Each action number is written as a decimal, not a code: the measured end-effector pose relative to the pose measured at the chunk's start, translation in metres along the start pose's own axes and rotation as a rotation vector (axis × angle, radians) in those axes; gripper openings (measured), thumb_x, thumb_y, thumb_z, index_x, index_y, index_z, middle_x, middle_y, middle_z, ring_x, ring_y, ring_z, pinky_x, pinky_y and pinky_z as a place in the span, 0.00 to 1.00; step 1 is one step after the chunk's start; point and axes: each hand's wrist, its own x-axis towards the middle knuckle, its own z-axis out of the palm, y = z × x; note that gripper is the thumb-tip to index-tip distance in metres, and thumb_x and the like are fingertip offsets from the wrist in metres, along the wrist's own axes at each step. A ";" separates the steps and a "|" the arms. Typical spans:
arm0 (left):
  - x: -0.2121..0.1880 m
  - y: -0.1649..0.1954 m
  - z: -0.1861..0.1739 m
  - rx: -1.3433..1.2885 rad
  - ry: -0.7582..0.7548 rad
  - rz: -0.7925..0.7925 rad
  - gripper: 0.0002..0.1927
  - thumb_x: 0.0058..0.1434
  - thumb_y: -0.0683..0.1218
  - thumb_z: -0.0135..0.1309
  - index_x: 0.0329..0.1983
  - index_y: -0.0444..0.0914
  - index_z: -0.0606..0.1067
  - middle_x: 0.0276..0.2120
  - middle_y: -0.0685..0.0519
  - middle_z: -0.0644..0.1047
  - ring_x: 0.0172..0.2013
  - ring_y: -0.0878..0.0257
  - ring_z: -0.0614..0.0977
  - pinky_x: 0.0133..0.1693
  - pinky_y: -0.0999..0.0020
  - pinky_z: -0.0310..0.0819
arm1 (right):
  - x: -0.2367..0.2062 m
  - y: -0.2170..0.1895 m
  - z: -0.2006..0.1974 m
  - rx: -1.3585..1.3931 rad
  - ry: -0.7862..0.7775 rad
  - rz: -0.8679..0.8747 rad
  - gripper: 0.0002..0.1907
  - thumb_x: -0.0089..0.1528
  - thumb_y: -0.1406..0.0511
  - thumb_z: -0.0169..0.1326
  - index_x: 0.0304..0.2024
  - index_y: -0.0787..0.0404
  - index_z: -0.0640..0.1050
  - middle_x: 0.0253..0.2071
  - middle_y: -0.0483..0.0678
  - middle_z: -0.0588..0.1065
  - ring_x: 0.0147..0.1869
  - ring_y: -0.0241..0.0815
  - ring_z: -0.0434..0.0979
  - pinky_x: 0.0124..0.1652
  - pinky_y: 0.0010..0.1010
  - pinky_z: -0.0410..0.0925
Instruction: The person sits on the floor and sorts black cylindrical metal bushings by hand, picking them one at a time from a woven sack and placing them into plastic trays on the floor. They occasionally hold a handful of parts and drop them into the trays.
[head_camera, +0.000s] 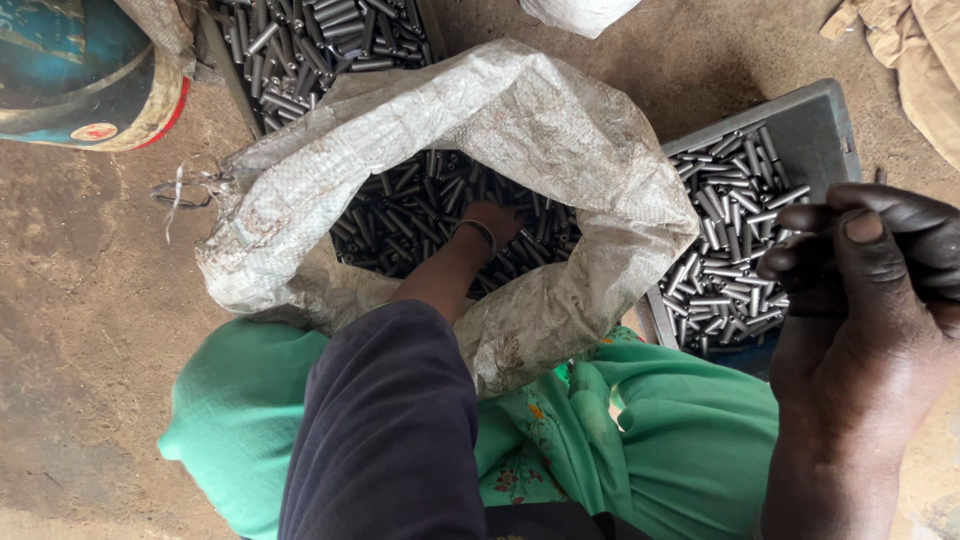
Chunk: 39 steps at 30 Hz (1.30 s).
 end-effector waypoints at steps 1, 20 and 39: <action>-0.003 0.000 -0.001 -0.003 -0.018 -0.006 0.18 0.71 0.45 0.44 0.61 0.48 0.75 0.59 0.48 0.75 0.55 0.47 0.80 0.49 0.50 0.78 | 0.001 0.000 0.000 -0.003 -0.002 -0.005 0.03 0.80 0.74 0.52 0.51 0.72 0.73 0.44 0.60 0.77 0.42 0.44 0.79 0.46 0.31 0.77; -0.109 -0.012 -0.098 -1.452 0.531 -0.481 0.53 0.38 0.46 0.71 0.69 0.33 0.62 0.41 0.42 0.83 0.37 0.53 0.84 0.38 0.60 0.78 | 0.028 0.048 0.054 -0.058 -0.177 0.312 0.13 0.67 0.65 0.57 0.53 0.63 0.77 0.44 0.51 0.80 0.43 0.40 0.80 0.43 0.30 0.74; -0.201 0.034 -0.162 -2.111 0.381 -0.208 0.13 0.55 0.48 0.65 0.38 0.40 0.75 0.24 0.55 0.78 0.18 0.66 0.77 0.12 0.75 0.60 | 0.003 0.142 0.119 0.345 -0.292 0.718 0.17 0.67 0.49 0.53 0.47 0.51 0.78 0.40 0.42 0.77 0.42 0.41 0.72 0.41 0.41 0.68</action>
